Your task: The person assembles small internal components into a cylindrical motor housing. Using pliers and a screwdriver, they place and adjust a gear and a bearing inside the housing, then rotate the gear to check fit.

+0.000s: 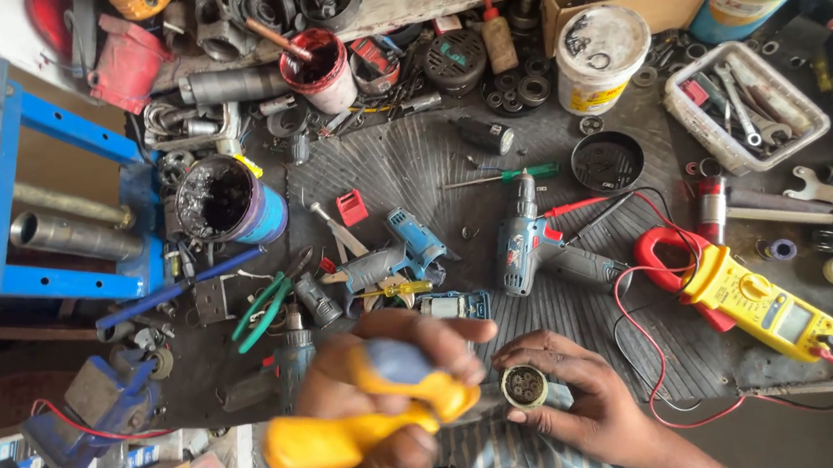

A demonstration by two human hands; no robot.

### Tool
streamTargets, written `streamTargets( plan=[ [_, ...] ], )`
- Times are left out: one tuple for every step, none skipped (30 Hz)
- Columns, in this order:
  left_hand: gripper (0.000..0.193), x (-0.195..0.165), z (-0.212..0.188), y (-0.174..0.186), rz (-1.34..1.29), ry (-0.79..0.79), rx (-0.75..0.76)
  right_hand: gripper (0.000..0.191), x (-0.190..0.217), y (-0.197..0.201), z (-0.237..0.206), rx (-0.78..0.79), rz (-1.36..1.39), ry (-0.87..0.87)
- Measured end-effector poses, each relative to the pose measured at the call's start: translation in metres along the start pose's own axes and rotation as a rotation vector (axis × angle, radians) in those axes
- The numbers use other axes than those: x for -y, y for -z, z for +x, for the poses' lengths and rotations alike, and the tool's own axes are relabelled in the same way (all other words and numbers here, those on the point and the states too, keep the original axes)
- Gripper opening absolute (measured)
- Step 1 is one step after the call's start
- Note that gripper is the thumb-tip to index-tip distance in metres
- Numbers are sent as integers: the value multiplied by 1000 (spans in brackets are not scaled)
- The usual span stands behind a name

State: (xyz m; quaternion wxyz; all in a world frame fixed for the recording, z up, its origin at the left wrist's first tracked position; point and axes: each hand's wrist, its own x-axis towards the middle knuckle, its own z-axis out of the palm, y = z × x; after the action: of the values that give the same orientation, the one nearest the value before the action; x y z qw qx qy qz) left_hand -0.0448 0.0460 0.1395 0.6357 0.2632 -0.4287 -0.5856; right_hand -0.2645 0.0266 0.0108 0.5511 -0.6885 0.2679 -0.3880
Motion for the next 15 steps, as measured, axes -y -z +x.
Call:
streamTargets(
  plan=[
    [40, 3, 3, -4, 37, 3, 64, 43, -1, 0, -2, -8, 3, 2],
    [38, 7, 3, -10, 42, -6, 68, 43, -3, 1, -5, -16, 7, 3],
    [36, 12, 2, -15, 47, -17, 70, 44, -5, 1, -8, -23, 11, 5],
    [34, 17, 1, -18, 54, -28, 75, 45, -8, 2, -10, -33, 3, 12],
    [35, 20, 1, -18, 82, -40, 123, 46, -12, 2, -13, -45, -3, 18],
    [36, 24, 1, -18, 108, -49, 167, 48, -15, 2, -17, -56, -8, 19],
    [37, 27, 0, -18, 133, -58, 210, 48, -18, 1, -19, -77, 5, 55],
    [36, 29, 0, -17, 152, -42, 249, 47, -22, -1, -20, -98, 17, 94],
    [36, 30, 2, -14, 171, -30, 289, 47, -25, 0, -20, -117, 27, 136],
    [35, 32, 3, -13, 190, -20, 327, 42, -25, 1, -22, -89, 37, 101],
    [35, 33, 3, -13, 193, -26, 339, 37, -25, 4, -23, -58, 48, 65],
    [35, 34, 4, -13, 197, -31, 348, 33, -24, 5, -24, -26, 61, 28],
    [35, 34, 4, -14, 201, -37, 357, 31, -22, 5, -24, -21, 61, 27],
    [35, 34, 5, -14, 217, -36, 359, 30, -20, 5, -22, -16, 60, 26],
    [36, 34, 5, -15, 232, -35, 360, 28, -18, 5, -21, -11, 60, 24]
  ],
)
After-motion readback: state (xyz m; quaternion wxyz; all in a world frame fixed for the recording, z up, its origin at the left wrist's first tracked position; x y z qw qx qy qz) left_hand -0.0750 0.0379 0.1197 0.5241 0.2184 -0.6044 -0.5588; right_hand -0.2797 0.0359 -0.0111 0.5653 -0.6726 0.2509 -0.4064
